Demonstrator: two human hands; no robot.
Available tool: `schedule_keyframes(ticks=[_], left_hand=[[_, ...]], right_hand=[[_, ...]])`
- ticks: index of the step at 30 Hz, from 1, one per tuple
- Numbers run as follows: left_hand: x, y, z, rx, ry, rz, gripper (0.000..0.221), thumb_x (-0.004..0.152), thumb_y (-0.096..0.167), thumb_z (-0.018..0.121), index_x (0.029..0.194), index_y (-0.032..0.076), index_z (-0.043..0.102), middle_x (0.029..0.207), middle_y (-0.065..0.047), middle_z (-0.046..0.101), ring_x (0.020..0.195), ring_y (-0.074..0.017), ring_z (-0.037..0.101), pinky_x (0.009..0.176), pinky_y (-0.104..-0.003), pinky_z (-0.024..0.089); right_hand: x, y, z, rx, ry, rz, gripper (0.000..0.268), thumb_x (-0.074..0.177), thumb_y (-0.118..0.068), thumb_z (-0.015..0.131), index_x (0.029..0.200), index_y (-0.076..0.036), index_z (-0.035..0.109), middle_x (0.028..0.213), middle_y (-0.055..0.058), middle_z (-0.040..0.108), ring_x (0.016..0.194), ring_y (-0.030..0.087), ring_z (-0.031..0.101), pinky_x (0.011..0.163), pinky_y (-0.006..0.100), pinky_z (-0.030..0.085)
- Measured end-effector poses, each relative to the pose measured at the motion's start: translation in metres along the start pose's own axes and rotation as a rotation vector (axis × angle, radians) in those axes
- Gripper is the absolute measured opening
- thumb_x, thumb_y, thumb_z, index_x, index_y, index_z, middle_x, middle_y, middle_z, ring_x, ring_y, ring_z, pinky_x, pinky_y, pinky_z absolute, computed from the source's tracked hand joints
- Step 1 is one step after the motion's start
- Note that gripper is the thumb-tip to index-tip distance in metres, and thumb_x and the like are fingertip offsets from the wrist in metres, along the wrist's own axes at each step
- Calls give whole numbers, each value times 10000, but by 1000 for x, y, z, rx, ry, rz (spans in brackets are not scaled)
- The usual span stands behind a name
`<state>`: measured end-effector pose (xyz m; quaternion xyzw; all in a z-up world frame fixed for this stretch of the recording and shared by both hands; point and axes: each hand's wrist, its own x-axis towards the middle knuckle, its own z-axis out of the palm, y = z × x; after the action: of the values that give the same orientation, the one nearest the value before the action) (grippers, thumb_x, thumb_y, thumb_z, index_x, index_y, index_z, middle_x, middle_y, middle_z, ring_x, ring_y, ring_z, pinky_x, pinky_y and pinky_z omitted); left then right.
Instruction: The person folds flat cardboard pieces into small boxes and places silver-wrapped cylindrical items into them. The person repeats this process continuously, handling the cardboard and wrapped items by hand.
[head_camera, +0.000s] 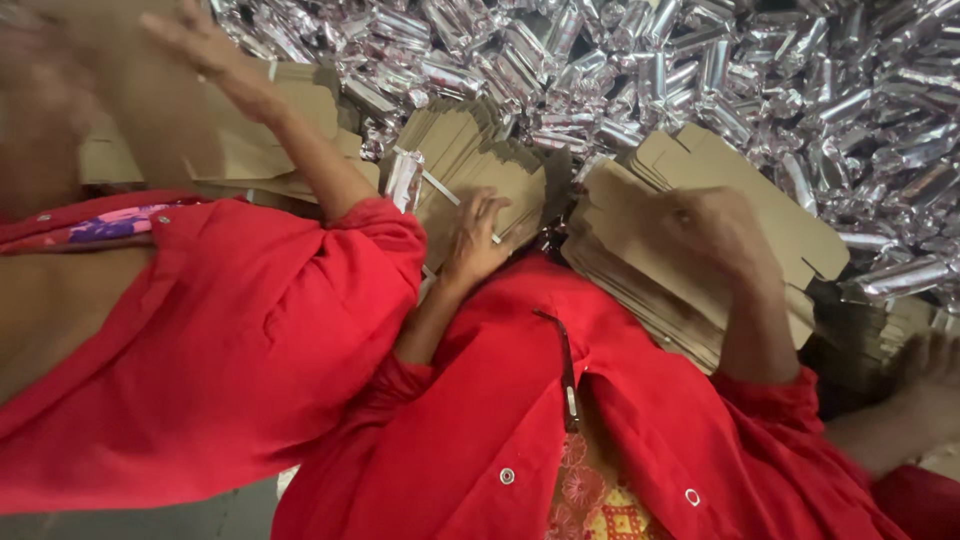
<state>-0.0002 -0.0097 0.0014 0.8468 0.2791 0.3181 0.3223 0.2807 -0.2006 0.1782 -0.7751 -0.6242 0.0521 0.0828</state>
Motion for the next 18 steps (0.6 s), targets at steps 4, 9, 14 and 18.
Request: schedule_keyframes(ticks=[4, 9, 14, 18], left_hand=[[15, 52, -30, -61, -76, -5, 752, 895, 449, 788, 1451, 42, 487, 1498, -214, 473, 1402, -414, 469, 1171, -520, 413], [41, 138, -77, -48, -8, 206, 1193, 827, 558, 837, 1620, -7, 149, 1649, -264, 264, 1504, -469, 334, 1224, -598, 317], [51, 185, -115, 116, 259, 188, 1270, 816, 573, 866, 1658, 37, 80, 1698, -267, 154, 1567, -451, 269, 1258, -598, 316], [48, 188, -118, 195, 191, 103, 1330, 710, 538, 875, 1635, 1, 86, 1687, -262, 205, 1548, -427, 293, 1245, -609, 266]], right_hand=[[-18, -12, -59, 7, 632, -99, 58, 1021, -28, 730, 970, -41, 706, 872, 66, 717, 748, 171, 697, 675, 274, 526], [-1, -45, -63, 592, 806, -147, 91, 1072, 30, 694, 1100, 29, 607, 939, 94, 677, 763, 168, 691, 618, 254, 551], [19, -87, -9, 1276, 407, -167, 243, 1061, 44, 625, 1299, 56, 582, 1060, 114, 700, 891, 216, 720, 796, 335, 615], [19, -93, 25, 1539, 245, 4, 133, 995, 45, 624, 1117, 8, 586, 1014, 116, 698, 825, 203, 720, 727, 321, 610]])
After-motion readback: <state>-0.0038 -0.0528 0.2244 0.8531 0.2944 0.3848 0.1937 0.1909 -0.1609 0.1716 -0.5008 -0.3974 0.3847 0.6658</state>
